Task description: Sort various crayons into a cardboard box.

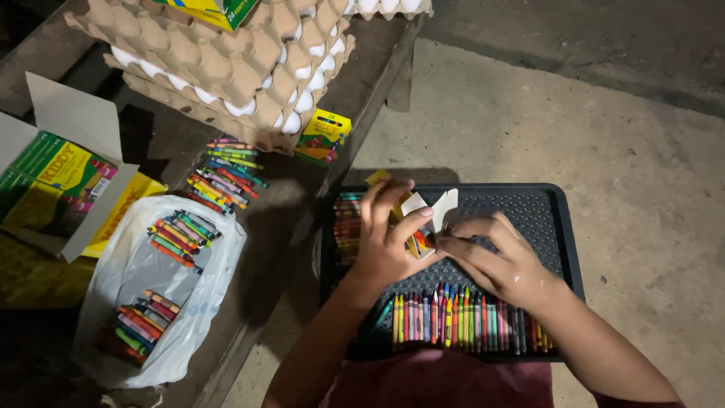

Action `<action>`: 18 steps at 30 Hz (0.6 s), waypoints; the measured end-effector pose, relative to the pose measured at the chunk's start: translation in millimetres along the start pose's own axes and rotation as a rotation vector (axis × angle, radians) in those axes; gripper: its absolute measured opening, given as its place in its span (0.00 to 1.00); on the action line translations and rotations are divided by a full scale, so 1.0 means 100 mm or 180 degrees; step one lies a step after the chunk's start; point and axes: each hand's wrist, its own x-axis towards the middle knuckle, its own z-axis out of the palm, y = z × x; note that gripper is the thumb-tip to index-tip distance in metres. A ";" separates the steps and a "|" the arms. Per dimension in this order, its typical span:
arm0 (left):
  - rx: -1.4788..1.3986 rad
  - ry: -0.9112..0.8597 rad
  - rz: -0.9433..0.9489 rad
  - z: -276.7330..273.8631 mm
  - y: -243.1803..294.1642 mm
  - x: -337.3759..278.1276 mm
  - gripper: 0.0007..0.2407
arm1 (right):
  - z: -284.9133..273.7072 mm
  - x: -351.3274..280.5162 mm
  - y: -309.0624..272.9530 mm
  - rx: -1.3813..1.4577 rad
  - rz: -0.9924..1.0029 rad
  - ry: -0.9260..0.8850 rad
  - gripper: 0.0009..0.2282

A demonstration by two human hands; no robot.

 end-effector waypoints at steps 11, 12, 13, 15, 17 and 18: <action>-0.0085 0.0011 0.0042 0.04 -0.01 -0.04 0.32 | 0.04 0.04 -0.07 -0.0352 -0.0130 0.0189 0.13; -0.0045 0.0016 0.0046 0.04 -0.02 -0.05 0.31 | 0.02 0.06 -0.09 -0.0472 -0.0311 0.0142 0.14; -0.0046 0.0013 0.0044 0.05 -0.03 -0.07 0.31 | 0.03 0.03 -0.09 -0.0470 -0.0308 0.0141 0.14; -0.0144 -0.0035 0.0055 0.06 -0.06 -0.10 0.31 | 0.06 -0.04 -0.08 -0.1042 -0.0628 0.0005 0.14; -0.0163 -0.0081 0.0109 0.04 -0.04 -0.09 0.32 | 0.14 -0.16 0.00 -0.1055 -0.0815 0.0065 0.13; -0.0177 -0.0119 0.0168 0.04 -0.03 -0.08 0.32 | 0.18 -0.21 0.04 -0.1072 -0.1011 0.0128 0.12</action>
